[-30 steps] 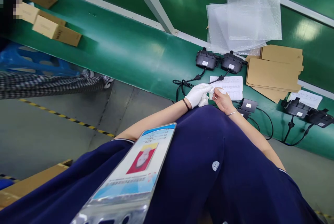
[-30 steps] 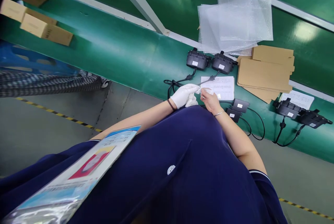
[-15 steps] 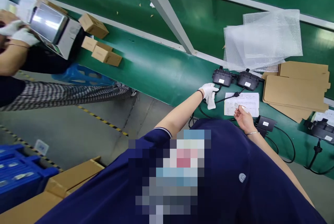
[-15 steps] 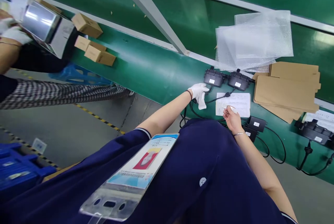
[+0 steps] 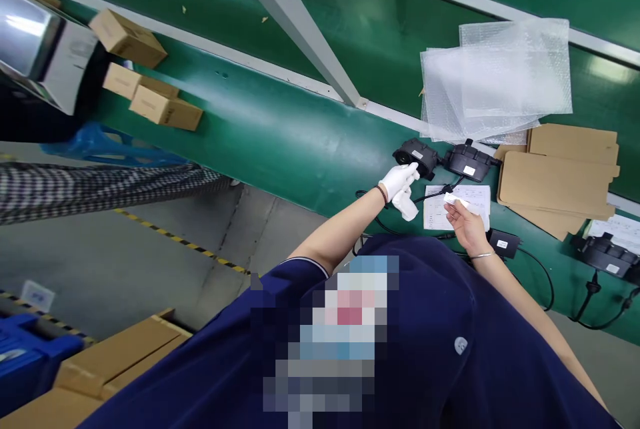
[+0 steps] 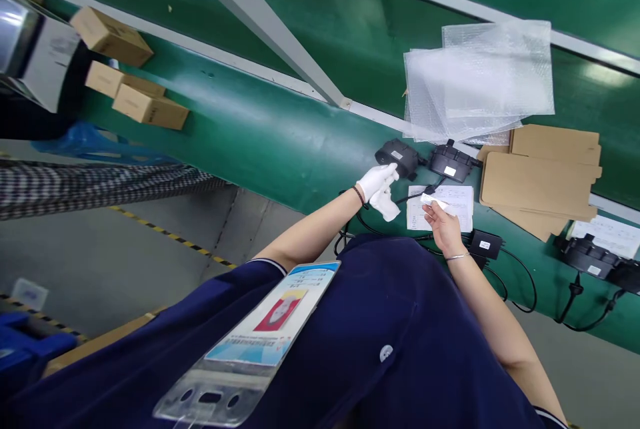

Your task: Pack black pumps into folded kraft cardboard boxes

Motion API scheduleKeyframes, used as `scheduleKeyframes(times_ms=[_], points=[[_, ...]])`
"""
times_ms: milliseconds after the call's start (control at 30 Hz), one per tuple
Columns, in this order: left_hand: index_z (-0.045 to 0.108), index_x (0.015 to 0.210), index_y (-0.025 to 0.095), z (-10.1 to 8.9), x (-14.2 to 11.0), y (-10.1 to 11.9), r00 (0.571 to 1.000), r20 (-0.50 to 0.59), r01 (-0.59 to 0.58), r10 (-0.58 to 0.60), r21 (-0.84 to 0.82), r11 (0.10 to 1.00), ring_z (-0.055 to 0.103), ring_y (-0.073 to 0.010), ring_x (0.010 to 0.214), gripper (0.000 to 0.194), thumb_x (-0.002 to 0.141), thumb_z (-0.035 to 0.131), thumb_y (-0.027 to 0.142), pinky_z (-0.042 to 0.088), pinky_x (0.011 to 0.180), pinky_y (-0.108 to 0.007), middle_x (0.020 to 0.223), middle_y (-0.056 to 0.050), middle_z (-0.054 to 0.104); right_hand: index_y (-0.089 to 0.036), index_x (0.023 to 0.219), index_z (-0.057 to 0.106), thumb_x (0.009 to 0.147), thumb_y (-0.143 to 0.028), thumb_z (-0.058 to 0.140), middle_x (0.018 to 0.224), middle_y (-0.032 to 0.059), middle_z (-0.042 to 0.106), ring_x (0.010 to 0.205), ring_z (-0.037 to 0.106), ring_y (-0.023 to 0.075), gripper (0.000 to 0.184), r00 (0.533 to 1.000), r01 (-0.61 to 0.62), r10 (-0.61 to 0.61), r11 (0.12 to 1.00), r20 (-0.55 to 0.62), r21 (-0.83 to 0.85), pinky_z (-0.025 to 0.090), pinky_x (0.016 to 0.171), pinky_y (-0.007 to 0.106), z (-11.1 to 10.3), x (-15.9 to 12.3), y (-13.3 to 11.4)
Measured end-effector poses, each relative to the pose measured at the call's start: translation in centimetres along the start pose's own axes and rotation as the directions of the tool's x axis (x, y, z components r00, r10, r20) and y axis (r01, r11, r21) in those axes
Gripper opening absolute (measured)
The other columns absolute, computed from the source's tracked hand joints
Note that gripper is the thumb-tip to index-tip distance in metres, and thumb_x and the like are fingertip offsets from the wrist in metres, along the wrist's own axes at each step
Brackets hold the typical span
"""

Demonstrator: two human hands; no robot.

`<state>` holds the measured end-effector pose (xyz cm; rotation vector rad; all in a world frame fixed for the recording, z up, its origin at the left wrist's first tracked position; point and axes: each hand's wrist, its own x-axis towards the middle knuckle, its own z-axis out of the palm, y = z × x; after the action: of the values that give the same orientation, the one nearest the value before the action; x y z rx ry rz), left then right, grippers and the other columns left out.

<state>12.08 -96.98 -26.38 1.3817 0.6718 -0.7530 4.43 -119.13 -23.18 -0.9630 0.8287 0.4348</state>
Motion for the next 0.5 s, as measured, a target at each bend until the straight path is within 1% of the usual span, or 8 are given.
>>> scheduleKeyframes(times_ms=[67, 167, 233, 300, 367, 400, 467, 500], points=[[0.053, 0.071, 0.02, 0.4, -2.4, -0.4, 0.996, -0.062, -0.062, 0.06, -0.028, 0.998, 0.033, -0.0072, 0.036, 0.044, 0.091, 0.057, 0.058, 0.029, 0.039, -0.023, 0.049, 0.006, 0.036, -0.022, 0.087, 0.069, 0.06, -0.037, 0.093, 0.1, 0.0032, 0.075, 0.1, 0.071, 0.0186, 0.039, 0.996, -0.02, 0.017, 0.999, 0.086, 0.032, 0.058, 0.079, 0.028, 0.7, 0.0, -0.5], [0.054, 0.07, 0.02, 1.2, -6.7, -1.1, 0.989, -0.085, -0.127, 0.121, -0.067, 0.99, 0.031, -0.0082, 0.037, 0.039, 0.095, 0.053, 0.051, 0.026, 0.039, -0.024, 0.047, 0.006, 0.032, -0.026, 0.086, 0.066, 0.063, -0.039, 0.091, 0.116, 0.0017, 0.073, 0.115, 0.067, 0.0222, 0.036, 0.962, -0.065, 0.043, 0.995, 0.268, 0.072, 0.055, 0.097, 0.039, 1.9, -0.6, -1.2], [0.055, 0.071, 0.021, 1.6, -9.6, -1.4, 0.987, -0.068, -0.153, 0.148, -0.074, 0.985, 0.03, -0.0087, 0.038, 0.037, 0.094, 0.054, 0.05, 0.024, 0.04, -0.025, 0.047, 0.005, 0.033, -0.028, 0.083, 0.064, 0.065, -0.042, 0.089, 0.123, -0.0004, 0.07, 0.119, 0.064, 0.024, 0.034, 0.926, -0.087, 0.054, 0.994, 0.374, 0.071, 0.053, 0.101, 0.046, 2.7, -1.5, -1.7], [0.056, 0.074, 0.022, 1.8, -12.2, -1.7, 0.982, -0.046, -0.184, 0.182, -0.047, 0.982, 0.034, -0.0098, 0.04, 0.033, 0.092, 0.056, 0.049, 0.027, 0.042, -0.025, 0.05, 0.003, 0.04, -0.029, 0.083, 0.063, 0.067, -0.048, 0.087, 0.129, -0.0021, 0.067, 0.118, 0.063, 0.0257, 0.035, 0.899, -0.084, 0.056, 0.995, 0.434, 0.045, 0.054, 0.099, 0.051, 3.5, -2.8, -1.9], [0.053, 0.071, 0.022, 1.9, -14.3, -2.2, 0.971, -0.05, -0.231, 0.232, 0.035, 0.972, 0.042, -0.0117, 0.046, 0.032, 0.09, 0.058, 0.048, 0.035, 0.047, -0.026, 0.056, 0.001, 0.047, -0.03, 0.085, 0.063, 0.069, -0.052, 0.084, 0.13, -0.0023, 0.065, 0.118, 0.062, 0.027, 0.035, 0.886, -0.062, 0.047, 0.998, 0.462, 0.016, 0.055, 0.094, 0.054, 4.0, -4.3, -1.8], [0.051, 0.069, 0.023, 2.0, -15.2, -2.5, 0.961, -0.059, -0.261, 0.269, 0.114, 0.959, 0.045, -0.0129, 0.05, 0.034, 0.09, 0.057, 0.049, 0.038, 0.05, -0.026, 0.058, 0.0, 0.05, -0.031, 0.086, 0.063, 0.07, -0.054, 0.083, 0.127, -0.0023, 0.066, 0.118, 0.061, 0.0272, 0.035, 0.881, -0.048, 0.038, 0.999, 0.471, 0.009, 0.055, 0.092, 0.054, 4.2, -5.0, -1.6], [0.047, 0.064, 0.023, 2.1, -16.7, -3.1, 0.935, -0.063, -0.317, 0.35, 0.298, 0.9, 0.051, -0.0153, 0.056, 0.038, 0.089, 0.056, 0.049, 0.043, 0.056, -0.027, 0.06, -0.002, 0.052, -0.032, 0.086, 0.063, 0.072, -0.057, 0.08, 0.119, -0.0023, 0.068, 0.117, 0.061, 0.0272, 0.034, 0.869, -0.018, 0.013, 1.0, 0.494, 0.005, 0.056, 0.089, 0.054, 4.2, -6.1, -1.0], [0.048, 0.062, 0.023, 2.1, -17.3, -3.4, 0.919, -0.05, -0.345, 0.392, 0.38, 0.858, 0.054, -0.0167, 0.06, 0.038, 0.089, 0.057, 0.049, 0.045, 0.06, -0.028, 0.061, -0.003, 0.053, -0.032, 0.085, 0.062, 0.072, -0.058, 0.079, 0.115, -0.0023, 0.069, 0.116, 0.061, 0.0273, 0.034, 0.864, -0.005, 0.002, 1.0, 0.504, 0.005, 0.056, 0.088, 0.054, 4.1, -6.5, -0.7]])
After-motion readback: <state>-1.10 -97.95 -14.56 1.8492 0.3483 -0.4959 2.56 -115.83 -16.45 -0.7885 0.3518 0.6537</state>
